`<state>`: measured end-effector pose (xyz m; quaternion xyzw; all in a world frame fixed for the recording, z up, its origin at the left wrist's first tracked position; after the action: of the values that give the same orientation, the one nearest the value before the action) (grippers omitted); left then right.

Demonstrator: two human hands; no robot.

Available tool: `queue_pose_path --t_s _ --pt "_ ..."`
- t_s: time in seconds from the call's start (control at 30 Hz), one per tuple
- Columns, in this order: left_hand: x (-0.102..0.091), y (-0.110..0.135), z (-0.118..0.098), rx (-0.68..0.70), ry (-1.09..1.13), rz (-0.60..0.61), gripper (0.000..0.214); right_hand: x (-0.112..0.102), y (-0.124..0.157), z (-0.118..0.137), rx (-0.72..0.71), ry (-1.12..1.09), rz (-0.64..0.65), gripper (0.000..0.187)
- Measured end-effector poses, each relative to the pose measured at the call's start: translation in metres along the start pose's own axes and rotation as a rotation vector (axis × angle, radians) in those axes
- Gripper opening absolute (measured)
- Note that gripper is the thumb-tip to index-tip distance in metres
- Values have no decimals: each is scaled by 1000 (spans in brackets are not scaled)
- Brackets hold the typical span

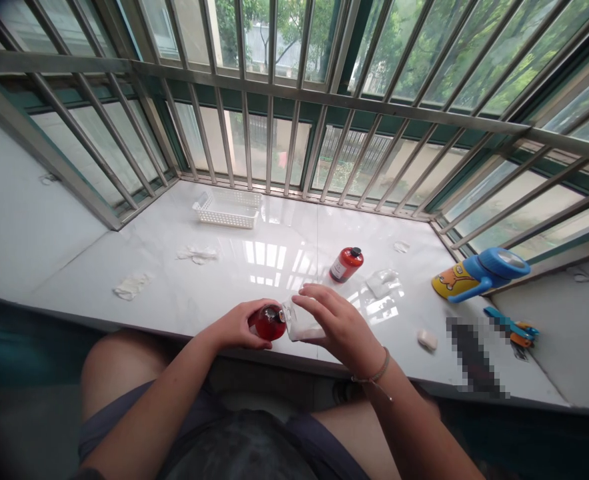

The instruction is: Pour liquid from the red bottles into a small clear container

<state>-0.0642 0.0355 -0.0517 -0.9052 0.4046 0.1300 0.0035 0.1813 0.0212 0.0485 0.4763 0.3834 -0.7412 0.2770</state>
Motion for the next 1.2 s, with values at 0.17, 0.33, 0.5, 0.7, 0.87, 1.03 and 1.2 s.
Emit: queue_pose_path --t_s 0.17,0.33,0.5,0.7,0.87,1.03,1.2 --pt "4 -1 2 36 25 -8 78 15 5 -12 84 -118 -19 75" --pt "8 -4 4 62 35 -30 80 19 8 -26 154 -225 10 83" --pt "9 -5 2 68 22 -31 78 15 7 -34 193 -260 96 84" --pt "8 -5 -1 63 39 -21 76 -2 -7 -26 177 -188 193 84" --pt "8 -6 1 65 75 -15 76 -10 -18 -22 166 -135 259 84" --pt "8 -5 1 68 89 -17 77 -13 -24 -19 123 -97 297 85" --pt "8 -4 0 73 104 -11 77 -16 -29 -14 86 -52 303 83"
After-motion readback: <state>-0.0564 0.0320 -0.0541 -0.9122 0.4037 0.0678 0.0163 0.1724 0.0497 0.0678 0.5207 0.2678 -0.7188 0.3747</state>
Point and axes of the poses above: each hand's wrist, its own y-axis away from the middle knuckle, its own x-axis out of the palm, z = x × y, the point moved 4 cm from there along -y, towards the middle knuckle, and after that the axes turned 15 degrees about z, right-handed, at the moved point
